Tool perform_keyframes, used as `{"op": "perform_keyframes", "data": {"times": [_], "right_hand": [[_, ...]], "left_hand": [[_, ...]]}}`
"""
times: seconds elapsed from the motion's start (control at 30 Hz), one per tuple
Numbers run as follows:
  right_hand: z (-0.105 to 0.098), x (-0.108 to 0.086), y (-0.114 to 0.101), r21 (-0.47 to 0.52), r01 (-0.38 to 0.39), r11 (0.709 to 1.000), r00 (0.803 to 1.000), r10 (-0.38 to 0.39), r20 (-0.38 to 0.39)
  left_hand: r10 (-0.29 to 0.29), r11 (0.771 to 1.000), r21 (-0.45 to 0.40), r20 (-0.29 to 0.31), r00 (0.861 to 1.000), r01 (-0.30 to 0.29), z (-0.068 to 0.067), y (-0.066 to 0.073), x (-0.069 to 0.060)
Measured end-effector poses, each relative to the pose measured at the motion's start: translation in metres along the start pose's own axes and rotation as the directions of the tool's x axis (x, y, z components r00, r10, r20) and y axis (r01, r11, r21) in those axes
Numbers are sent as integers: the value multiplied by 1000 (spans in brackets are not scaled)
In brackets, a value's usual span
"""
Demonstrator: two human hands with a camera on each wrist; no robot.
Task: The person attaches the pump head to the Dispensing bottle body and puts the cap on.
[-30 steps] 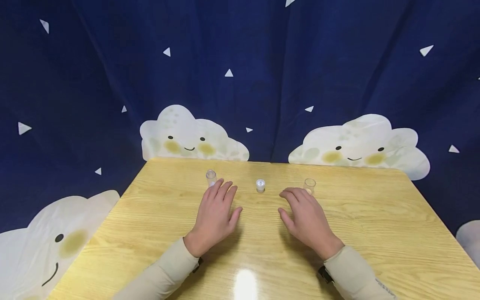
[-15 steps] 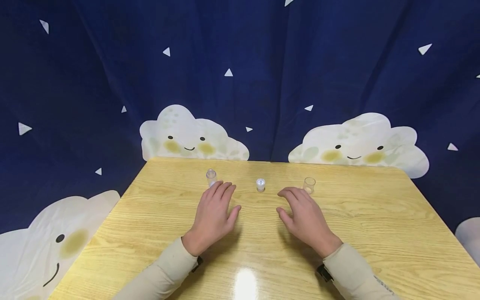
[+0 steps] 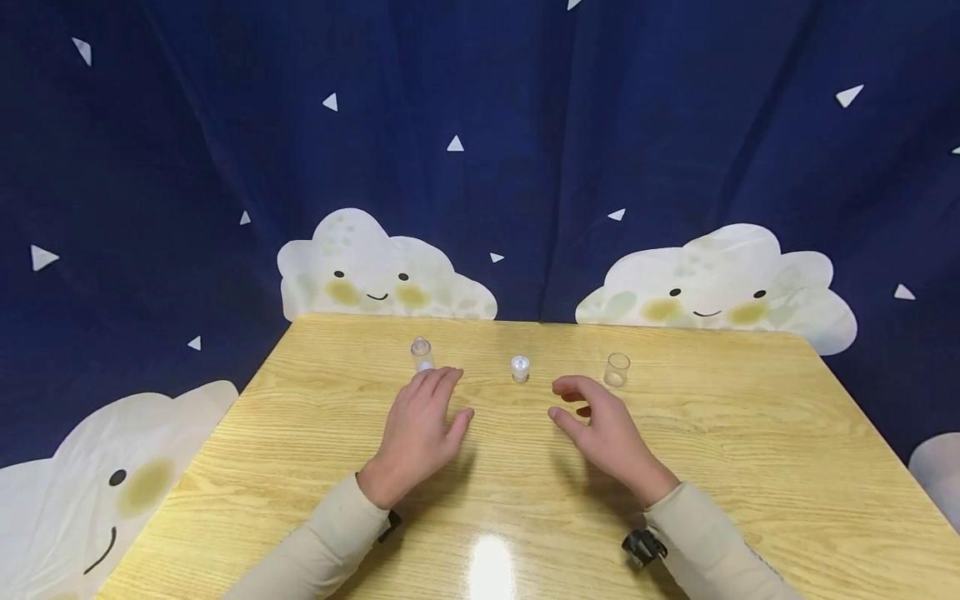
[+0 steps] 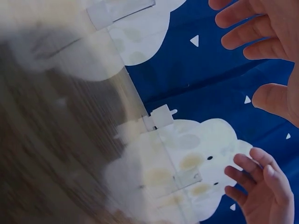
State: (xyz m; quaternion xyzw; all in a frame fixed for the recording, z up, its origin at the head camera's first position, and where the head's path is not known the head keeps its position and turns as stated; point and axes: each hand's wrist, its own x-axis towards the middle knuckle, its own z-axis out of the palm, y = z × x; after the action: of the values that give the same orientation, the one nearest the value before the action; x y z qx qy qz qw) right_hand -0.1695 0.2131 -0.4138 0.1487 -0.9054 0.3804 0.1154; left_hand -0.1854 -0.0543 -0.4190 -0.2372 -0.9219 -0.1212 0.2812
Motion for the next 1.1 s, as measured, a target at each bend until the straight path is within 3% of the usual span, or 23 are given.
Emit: {"op": "perform_keyframes", "data": {"times": [0.1, 0.3, 0.57, 0.77, 1.1], "right_hand": [[1, 1, 0, 48, -35, 998, 999, 35, 11], [0, -1, 1, 42, -52, 998, 999, 51, 20], [5, -2, 6, 17, -36, 999, 999, 36, 22], [7, -3, 8, 13, -25, 1000, 999, 24, 28], [6, -3, 11, 10, -14, 1000, 999, 14, 44]], "left_hand": [[0, 1000, -14, -2, 1000, 0, -1, 0, -1], [-11, 999, -43, -3, 1000, 11, -1, 1, 0], [-99, 986, -138, -30, 995, 94, 5, -20, 8], [-181, 966, -201, -61, 982, 166, 7, -36, 15], [-322, 907, -286, 8, 947, 311, 4, -49, 16]]}}
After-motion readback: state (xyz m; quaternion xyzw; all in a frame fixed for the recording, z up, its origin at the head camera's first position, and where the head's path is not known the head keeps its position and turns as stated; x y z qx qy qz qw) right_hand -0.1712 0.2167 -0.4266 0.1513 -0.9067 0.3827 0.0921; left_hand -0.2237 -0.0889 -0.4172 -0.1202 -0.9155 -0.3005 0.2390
